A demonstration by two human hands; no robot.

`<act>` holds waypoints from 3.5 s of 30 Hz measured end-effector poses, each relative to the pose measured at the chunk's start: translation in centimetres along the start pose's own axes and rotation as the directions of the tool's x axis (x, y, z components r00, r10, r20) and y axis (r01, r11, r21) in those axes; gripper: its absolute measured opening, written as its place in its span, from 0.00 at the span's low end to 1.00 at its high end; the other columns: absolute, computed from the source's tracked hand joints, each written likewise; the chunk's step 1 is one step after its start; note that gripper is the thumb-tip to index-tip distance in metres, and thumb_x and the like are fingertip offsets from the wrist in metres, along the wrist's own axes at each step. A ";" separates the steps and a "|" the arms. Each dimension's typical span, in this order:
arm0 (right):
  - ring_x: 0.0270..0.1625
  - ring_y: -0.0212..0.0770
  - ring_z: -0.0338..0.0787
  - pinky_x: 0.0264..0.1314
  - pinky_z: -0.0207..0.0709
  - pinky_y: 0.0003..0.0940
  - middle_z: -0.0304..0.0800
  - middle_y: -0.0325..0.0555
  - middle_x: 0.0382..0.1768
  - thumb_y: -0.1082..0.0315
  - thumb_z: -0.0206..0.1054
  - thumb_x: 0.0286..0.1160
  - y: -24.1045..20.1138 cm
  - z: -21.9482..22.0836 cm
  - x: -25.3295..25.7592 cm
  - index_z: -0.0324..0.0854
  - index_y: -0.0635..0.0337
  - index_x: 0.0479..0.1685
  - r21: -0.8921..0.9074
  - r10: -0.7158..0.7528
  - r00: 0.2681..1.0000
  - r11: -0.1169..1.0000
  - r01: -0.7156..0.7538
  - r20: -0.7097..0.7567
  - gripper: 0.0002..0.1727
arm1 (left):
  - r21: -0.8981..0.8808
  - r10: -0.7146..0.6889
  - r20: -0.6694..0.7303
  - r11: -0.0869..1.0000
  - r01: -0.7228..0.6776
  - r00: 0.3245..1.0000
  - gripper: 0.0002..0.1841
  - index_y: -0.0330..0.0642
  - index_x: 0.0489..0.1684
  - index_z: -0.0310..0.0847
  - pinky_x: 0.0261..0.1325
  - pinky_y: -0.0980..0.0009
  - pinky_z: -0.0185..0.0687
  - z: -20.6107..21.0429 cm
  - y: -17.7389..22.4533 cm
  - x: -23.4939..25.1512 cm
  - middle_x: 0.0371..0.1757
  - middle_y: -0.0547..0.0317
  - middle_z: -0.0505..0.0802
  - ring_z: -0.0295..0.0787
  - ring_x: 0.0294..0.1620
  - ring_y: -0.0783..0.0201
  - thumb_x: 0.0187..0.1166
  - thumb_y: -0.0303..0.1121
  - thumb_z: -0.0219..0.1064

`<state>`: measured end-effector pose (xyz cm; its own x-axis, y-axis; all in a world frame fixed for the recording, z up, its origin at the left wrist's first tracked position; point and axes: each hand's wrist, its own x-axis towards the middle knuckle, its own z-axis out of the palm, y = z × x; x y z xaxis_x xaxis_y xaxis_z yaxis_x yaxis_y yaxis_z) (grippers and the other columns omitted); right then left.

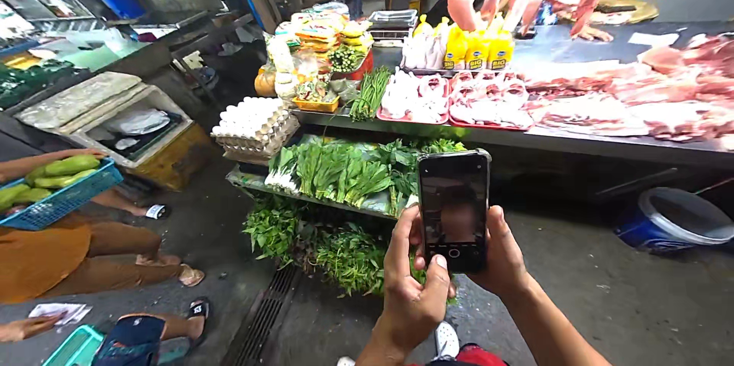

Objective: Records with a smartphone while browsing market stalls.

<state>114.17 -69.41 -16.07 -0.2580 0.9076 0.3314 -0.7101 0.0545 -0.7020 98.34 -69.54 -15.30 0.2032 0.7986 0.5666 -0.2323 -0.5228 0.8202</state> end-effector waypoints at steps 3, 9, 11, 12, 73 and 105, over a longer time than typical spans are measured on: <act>0.51 0.38 0.96 0.49 0.92 0.39 0.95 0.43 0.56 0.28 0.58 0.75 -2.2 -1.8 -1.5 0.83 0.44 0.68 -0.009 -0.032 0.996 0.999 0.032 -0.087 0.36 | -0.005 -0.027 -0.039 1.000 0.027 0.999 0.36 0.24 0.84 0.56 0.42 0.74 0.92 3.8 -0.7 0.3 0.70 0.45 0.82 0.89 0.57 0.66 0.72 0.21 0.63; 0.60 0.37 0.93 0.65 0.88 0.40 0.94 0.41 0.58 0.29 0.59 0.76 -4.1 -4.2 -2.6 0.83 0.45 0.68 0.008 -0.062 0.990 0.998 0.064 -0.129 0.35 | 0.076 -0.037 -0.072 0.996 0.043 0.997 0.35 0.23 0.83 0.58 0.40 0.75 0.90 7.5 -1.8 0.8 0.70 0.43 0.84 0.88 0.59 0.64 0.70 0.22 0.63; 0.62 0.37 0.92 0.66 0.86 0.40 0.94 0.40 0.59 0.29 0.58 0.76 -4.4 -4.7 -2.8 0.82 0.45 0.69 0.007 -0.057 0.989 0.998 0.059 -0.134 0.35 | 0.078 -0.038 -0.094 0.996 0.046 0.995 0.35 0.22 0.82 0.59 0.39 0.75 0.91 8.1 -2.1 0.9 0.69 0.44 0.84 0.89 0.57 0.66 0.70 0.22 0.63; 0.61 0.36 0.93 0.66 0.87 0.39 0.94 0.40 0.58 0.29 0.58 0.76 -4.5 -4.9 -2.7 0.83 0.45 0.68 0.005 -0.057 0.989 0.998 0.058 -0.135 0.35 | 0.079 -0.034 -0.099 0.996 0.042 0.995 0.35 0.22 0.82 0.58 0.44 0.76 0.90 8.4 -2.2 1.1 0.69 0.44 0.83 0.88 0.59 0.67 0.70 0.22 0.63; 0.61 0.38 0.93 0.63 0.88 0.40 0.94 0.41 0.59 0.30 0.56 0.78 -8.3 -8.0 -3.5 0.82 0.43 0.70 -0.035 -0.113 0.990 0.993 0.111 -0.084 0.34 | 0.044 0.000 -0.057 0.999 0.002 0.998 0.34 0.23 0.81 0.58 0.49 0.75 0.89 12.7 -3.3 2.9 0.69 0.45 0.83 0.86 0.63 0.66 0.71 0.24 0.60; 0.66 0.33 0.90 0.73 0.83 0.37 0.94 0.36 0.60 0.31 0.56 0.79 -7.7 -7.3 -3.0 0.82 0.44 0.69 -0.109 -0.172 0.975 0.982 0.157 -0.143 0.33 | 0.534 0.066 -0.202 0.844 0.054 0.977 0.39 0.22 0.78 0.67 0.78 0.52 0.70 14.0 -2.9 2.6 0.74 0.32 0.81 0.71 0.79 0.47 0.71 0.44 0.68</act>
<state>125.15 -69.53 -16.25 -0.0359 0.9348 0.3534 -0.6662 0.2412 -0.7057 112.88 -70.13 -15.14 -0.0094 0.8061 0.5917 0.3224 -0.5577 0.7649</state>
